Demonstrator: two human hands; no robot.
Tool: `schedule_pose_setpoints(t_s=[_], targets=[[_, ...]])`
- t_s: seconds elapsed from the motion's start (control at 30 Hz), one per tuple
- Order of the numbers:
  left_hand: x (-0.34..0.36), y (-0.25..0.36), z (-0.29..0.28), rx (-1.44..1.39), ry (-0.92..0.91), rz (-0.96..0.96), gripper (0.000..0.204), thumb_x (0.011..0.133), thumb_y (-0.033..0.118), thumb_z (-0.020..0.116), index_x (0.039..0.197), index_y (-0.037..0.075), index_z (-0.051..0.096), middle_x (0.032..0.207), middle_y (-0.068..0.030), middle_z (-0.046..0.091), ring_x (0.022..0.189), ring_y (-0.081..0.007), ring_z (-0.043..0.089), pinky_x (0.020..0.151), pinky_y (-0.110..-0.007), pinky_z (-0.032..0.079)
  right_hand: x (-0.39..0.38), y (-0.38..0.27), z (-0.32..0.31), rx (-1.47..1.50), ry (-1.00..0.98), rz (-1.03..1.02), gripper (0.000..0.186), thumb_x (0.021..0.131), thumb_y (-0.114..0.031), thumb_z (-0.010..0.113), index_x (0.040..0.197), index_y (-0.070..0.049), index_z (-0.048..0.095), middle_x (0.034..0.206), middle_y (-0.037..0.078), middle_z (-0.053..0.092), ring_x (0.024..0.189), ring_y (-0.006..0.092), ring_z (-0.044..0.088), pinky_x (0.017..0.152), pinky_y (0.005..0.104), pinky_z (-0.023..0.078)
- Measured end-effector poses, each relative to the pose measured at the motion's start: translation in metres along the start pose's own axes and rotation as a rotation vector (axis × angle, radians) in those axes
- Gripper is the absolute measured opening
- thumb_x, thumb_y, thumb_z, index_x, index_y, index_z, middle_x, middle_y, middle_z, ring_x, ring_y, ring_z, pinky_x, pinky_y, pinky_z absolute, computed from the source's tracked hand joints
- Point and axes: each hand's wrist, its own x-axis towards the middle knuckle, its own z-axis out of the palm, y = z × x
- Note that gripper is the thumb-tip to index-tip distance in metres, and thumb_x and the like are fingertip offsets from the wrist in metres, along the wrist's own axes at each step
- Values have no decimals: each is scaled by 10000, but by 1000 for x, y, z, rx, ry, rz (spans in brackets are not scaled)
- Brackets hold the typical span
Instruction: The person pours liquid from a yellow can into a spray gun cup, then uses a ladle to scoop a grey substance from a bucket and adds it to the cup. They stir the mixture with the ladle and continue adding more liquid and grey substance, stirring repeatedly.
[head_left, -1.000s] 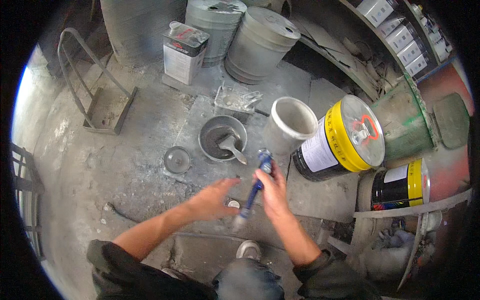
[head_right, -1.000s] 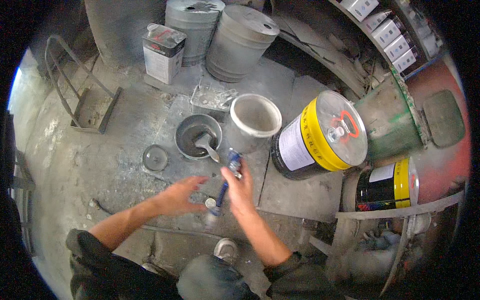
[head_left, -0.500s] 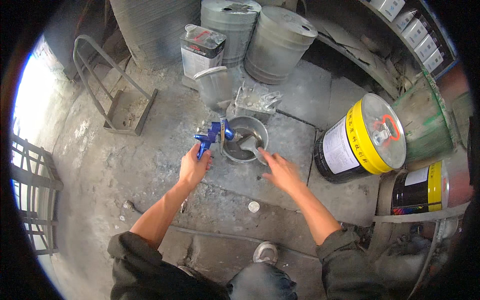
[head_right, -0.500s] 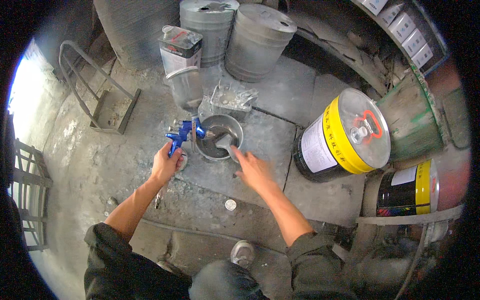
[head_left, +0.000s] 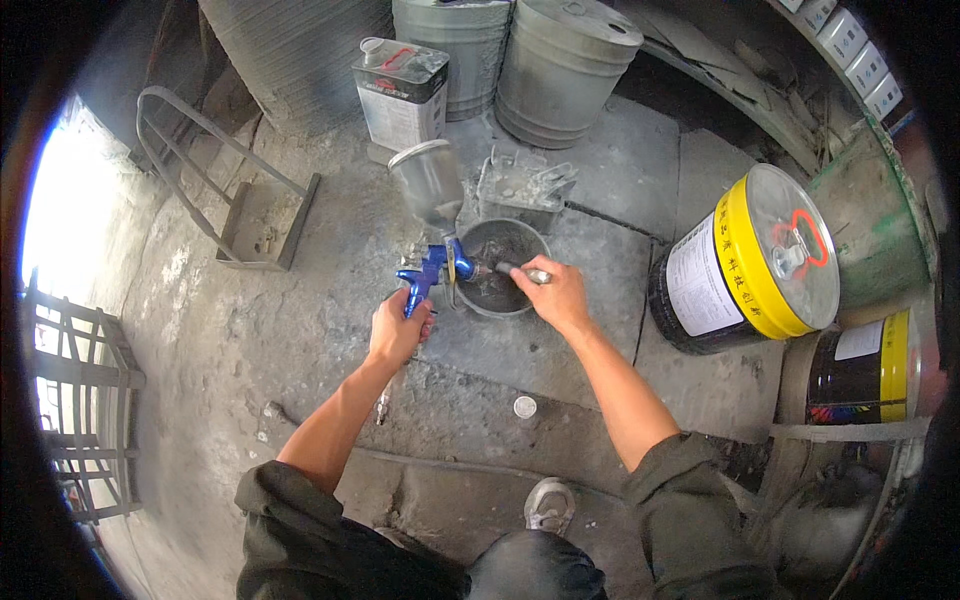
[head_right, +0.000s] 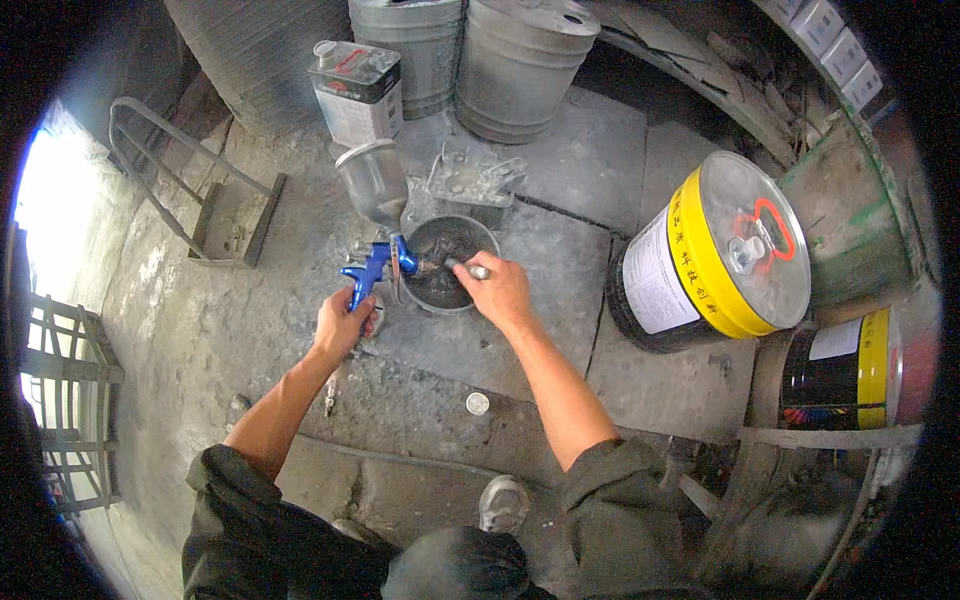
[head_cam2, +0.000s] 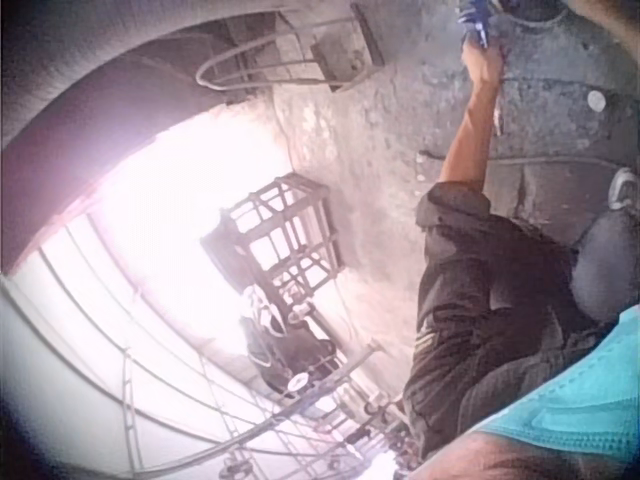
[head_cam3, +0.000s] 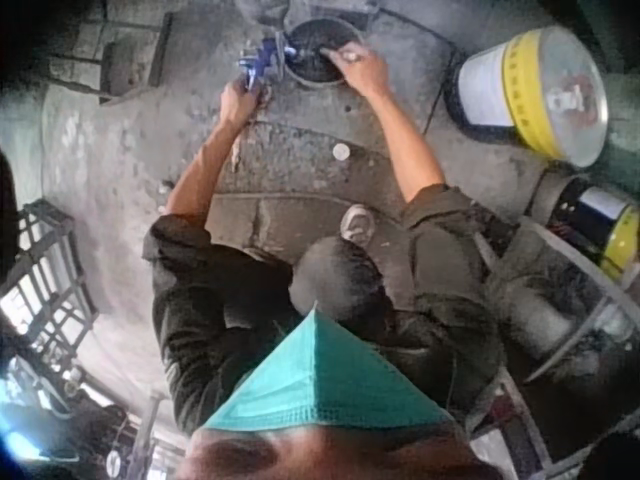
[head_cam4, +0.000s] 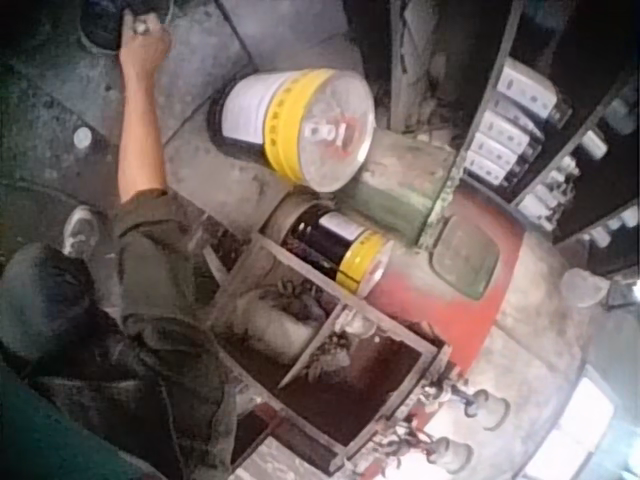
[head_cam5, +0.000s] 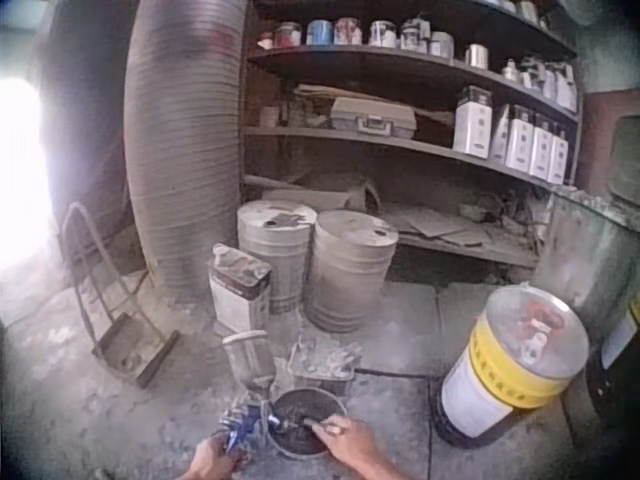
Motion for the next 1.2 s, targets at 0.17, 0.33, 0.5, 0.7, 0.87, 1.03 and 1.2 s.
schedule_pose_setpoints(t_s=[0.17,0.33,0.5,0.7,0.87,1.03,1.2], targets=[[3,0,1,31,16,-38,177,946,177,626,998,8,625,732,-49,673,575,-104,616,521,-282,504,4,-39,-18,461,24,301,323,905,-302,707,749,-27,642,609,106,656,499,239,620,465,355,452],[0,10,9,143,41,30,174,958,186,637,986,15,623,695,-27,643,562,-94,588,499,-281,472,1,-50,-8,593,125,464,342,936,-291,683,758,-3,637,566,90,640,405,143,569,376,284,405],[-2,10,8,195,63,55,203,946,187,633,997,-8,611,695,-70,665,567,-144,630,540,-324,506,-11,-50,-6,709,171,521,344,944,-311,682,806,-3,616,563,94,625,387,131,529,360,274,380],[-1,10,4,110,35,-39,205,941,186,642,984,-11,606,679,-71,660,561,-150,635,543,-327,513,-6,-2,2,144,199,97,422,924,-398,688,748,-16,664,565,78,650,445,156,606,445,340,464],[3,6,-7,245,54,89,291,910,212,685,1082,-16,627,691,-105,679,572,-186,660,566,-345,518,0,4,-6,253,-28,380,441,915,-420,685,710,-30,672,563,71,652,446,156,598,455,348,455],[4,3,-14,387,24,225,412,861,274,730,1152,-7,649,753,-180,693,639,-292,694,644,-391,531,25,-32,-26,895,129,693,381,875,-311,707,639,-29,610,513,97,586,367,129,470,355,277,310],[4,3,-27,515,123,351,455,830,294,757,1198,41,669,888,-220,711,785,-374,698,710,-423,530,25,-18,-15,791,198,704,325,899,-305,683,705,-56,609,528,61,569,382,120,447,362,276,267]])
